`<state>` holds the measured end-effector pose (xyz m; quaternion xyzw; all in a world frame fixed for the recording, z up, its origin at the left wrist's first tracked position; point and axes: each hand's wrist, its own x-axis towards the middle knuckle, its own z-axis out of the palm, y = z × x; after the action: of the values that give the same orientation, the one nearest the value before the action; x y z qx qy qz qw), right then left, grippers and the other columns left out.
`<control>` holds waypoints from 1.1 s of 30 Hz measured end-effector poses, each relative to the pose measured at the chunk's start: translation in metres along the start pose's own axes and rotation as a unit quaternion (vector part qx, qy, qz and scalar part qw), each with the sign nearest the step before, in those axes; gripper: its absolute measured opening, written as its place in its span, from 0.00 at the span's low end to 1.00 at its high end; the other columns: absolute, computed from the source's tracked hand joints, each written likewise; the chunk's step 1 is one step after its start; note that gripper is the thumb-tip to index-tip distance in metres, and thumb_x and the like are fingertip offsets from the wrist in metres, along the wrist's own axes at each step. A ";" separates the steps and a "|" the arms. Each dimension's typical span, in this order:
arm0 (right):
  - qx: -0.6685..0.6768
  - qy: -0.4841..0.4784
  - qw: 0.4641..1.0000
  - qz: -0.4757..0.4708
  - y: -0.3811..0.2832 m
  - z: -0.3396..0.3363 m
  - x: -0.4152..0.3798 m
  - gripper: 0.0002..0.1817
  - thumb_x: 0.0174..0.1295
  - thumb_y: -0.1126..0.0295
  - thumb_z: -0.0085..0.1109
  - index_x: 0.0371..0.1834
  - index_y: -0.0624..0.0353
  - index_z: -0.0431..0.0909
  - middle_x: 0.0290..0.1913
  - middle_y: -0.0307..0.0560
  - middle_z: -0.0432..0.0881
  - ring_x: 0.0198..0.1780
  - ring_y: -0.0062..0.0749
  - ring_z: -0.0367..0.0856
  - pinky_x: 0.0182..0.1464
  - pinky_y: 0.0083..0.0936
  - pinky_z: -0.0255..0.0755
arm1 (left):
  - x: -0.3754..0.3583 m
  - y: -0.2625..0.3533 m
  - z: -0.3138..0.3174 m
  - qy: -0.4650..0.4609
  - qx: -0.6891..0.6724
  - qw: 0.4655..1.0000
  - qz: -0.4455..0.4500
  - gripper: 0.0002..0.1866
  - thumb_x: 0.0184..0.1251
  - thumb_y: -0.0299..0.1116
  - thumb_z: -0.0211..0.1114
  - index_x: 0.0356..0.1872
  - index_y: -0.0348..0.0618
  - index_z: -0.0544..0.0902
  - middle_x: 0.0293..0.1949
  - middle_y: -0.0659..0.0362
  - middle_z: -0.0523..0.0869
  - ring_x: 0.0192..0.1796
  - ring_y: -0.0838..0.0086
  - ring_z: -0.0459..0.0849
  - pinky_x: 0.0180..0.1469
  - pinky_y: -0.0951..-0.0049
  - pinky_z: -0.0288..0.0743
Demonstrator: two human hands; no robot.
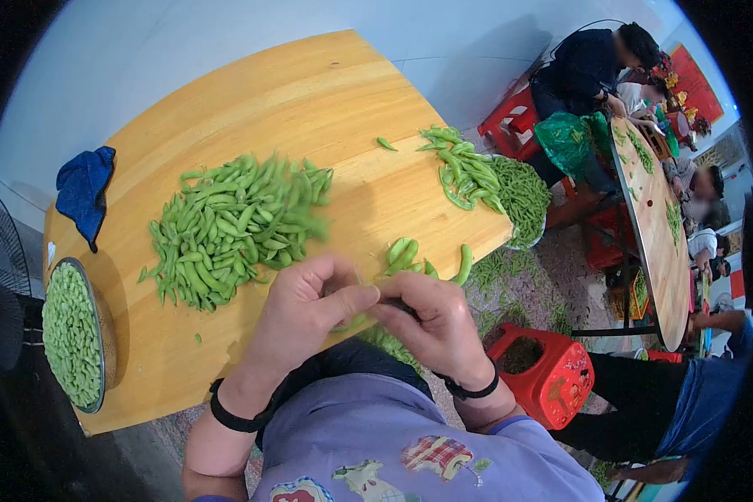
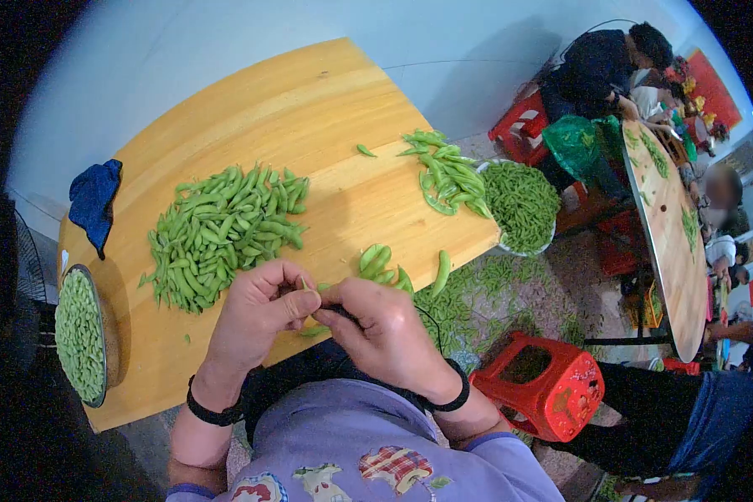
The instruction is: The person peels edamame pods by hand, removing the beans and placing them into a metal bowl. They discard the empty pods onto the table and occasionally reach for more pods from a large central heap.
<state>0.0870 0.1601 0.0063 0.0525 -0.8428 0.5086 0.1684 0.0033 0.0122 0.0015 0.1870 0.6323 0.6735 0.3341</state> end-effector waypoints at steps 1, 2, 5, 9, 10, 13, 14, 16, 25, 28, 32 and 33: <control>0.001 -0.002 1.000 0.001 0.002 -0.002 -0.001 0.05 0.54 0.77 0.57 0.33 0.65 0.76 0.24 0.48 0.75 0.25 0.28 0.74 0.27 0.24 0.67 | -0.001 0.001 -0.001 -0.004 -0.030 0.999 -0.034 0.05 0.57 0.29 0.64 0.30 0.41 0.77 0.22 0.70 0.74 0.26 0.88 0.71 0.27 0.86 0.64; 0.052 -0.010 0.996 0.066 0.004 -0.004 -0.003 0.05 0.54 0.76 0.58 0.33 0.65 0.76 0.25 0.47 0.76 0.25 0.28 0.75 0.28 0.24 0.67 | -0.003 0.001 0.000 -0.003 -0.030 0.999 -0.034 0.05 0.57 0.29 0.64 0.30 0.41 0.77 0.22 0.70 0.74 0.26 0.88 0.71 0.27 0.86 0.64; 0.148 -0.012 0.973 0.177 0.003 -0.003 -0.006 0.06 0.54 0.75 0.58 0.34 0.65 0.76 0.26 0.46 0.77 0.26 0.28 0.75 0.29 0.23 0.68 | -0.005 -0.004 0.004 0.014 -0.024 1.000 -0.014 0.04 0.59 0.29 0.62 0.32 0.40 0.77 0.22 0.70 0.74 0.24 0.89 0.69 0.26 0.86 0.63; 0.082 0.051 0.985 0.141 0.003 0.010 -0.009 0.07 0.54 0.76 0.58 0.36 0.65 0.76 0.25 0.44 0.77 0.27 0.24 0.74 0.30 0.20 0.68 | -0.006 -0.014 0.020 0.066 -0.173 0.982 -0.025 0.04 0.62 0.28 0.59 0.37 0.41 0.77 0.22 0.69 0.75 0.23 0.89 0.68 0.22 0.88 0.60; 0.084 0.045 0.986 0.139 0.005 0.012 -0.010 0.07 0.54 0.76 0.58 0.36 0.65 0.76 0.25 0.44 0.77 0.27 0.24 0.74 0.30 0.20 0.68 | -0.008 -0.015 0.022 0.079 -0.211 0.973 -0.044 0.05 0.62 0.27 0.58 0.38 0.41 0.76 0.22 0.69 0.75 0.22 0.89 0.68 0.21 0.89 0.59; 0.081 -0.007 0.976 0.202 0.000 0.004 -0.012 0.15 0.53 0.78 0.59 0.46 0.66 0.73 0.25 0.42 0.74 0.28 0.18 0.72 0.32 0.16 0.68 | -0.007 -0.031 0.018 0.145 -0.095 0.983 0.061 0.07 0.61 0.24 0.58 0.39 0.41 0.72 0.25 0.65 0.76 0.24 0.86 0.73 0.22 0.87 0.65; 0.082 -0.007 0.976 0.204 -0.001 -0.002 -0.011 0.15 0.53 0.78 0.59 0.46 0.66 0.73 0.25 0.42 0.74 0.28 0.18 0.72 0.32 0.16 0.68 | -0.007 -0.035 0.018 0.195 0.004 0.971 0.136 0.08 0.60 0.21 0.57 0.39 0.40 0.70 0.27 0.62 0.77 0.25 0.83 0.75 0.24 0.86 0.68; 0.160 -0.049 0.962 0.216 -0.001 -0.011 -0.004 0.17 0.53 0.78 0.59 0.48 0.65 0.72 0.26 0.41 0.74 0.28 0.17 0.71 0.32 0.16 0.67 | -0.010 -0.032 0.011 0.172 0.108 0.969 0.140 0.09 0.58 0.22 0.60 0.38 0.39 0.70 0.26 0.59 0.77 0.25 0.76 0.77 0.25 0.79 0.70; 0.086 -0.187 0.966 0.156 0.012 -0.018 0.013 0.11 0.54 0.74 0.58 0.40 0.66 0.73 0.31 0.43 0.79 0.33 0.27 0.77 0.36 0.22 0.70 | -0.016 -0.005 0.009 0.016 0.330 0.926 0.182 0.09 0.56 0.21 0.57 0.36 0.39 0.68 0.27 0.48 0.78 0.31 0.52 0.79 0.30 0.60 0.71; 0.148 -0.194 0.957 0.159 0.023 -0.017 0.011 0.09 0.55 0.73 0.57 0.38 0.64 0.73 0.28 0.43 0.78 0.28 0.28 0.76 0.32 0.22 0.69 | -0.016 -0.013 0.005 -0.003 0.342 0.910 0.234 0.10 0.54 0.20 0.58 0.38 0.40 0.71 0.28 0.49 0.78 0.31 0.55 0.80 0.30 0.63 0.73; 0.448 -0.167 0.810 0.339 0.030 -0.010 0.002 0.07 0.58 0.73 0.55 0.38 0.63 0.73 0.22 0.35 0.70 0.20 0.15 0.65 0.22 0.13 0.58 | -0.024 -0.023 0.007 0.033 0.319 0.908 0.270 0.10 0.53 0.20 0.60 0.37 0.41 0.75 0.28 0.51 0.79 0.30 0.57 0.81 0.29 0.67 0.74; 0.524 -0.155 0.768 0.334 0.032 -0.006 -0.002 0.07 0.60 0.73 0.53 0.39 0.63 0.72 0.21 0.36 0.68 0.17 0.12 0.59 0.17 0.11 0.50 | -0.024 -0.021 0.012 0.063 0.282 0.913 0.288 0.10 0.54 0.19 0.60 0.37 0.42 0.75 0.27 0.53 0.80 0.26 0.63 0.81 0.26 0.72 0.73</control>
<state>0.0817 0.1803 -0.0191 -0.0738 -0.4248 0.8801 -0.1986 0.0325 0.0037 -0.0138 0.4048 0.7346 0.5442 0.0190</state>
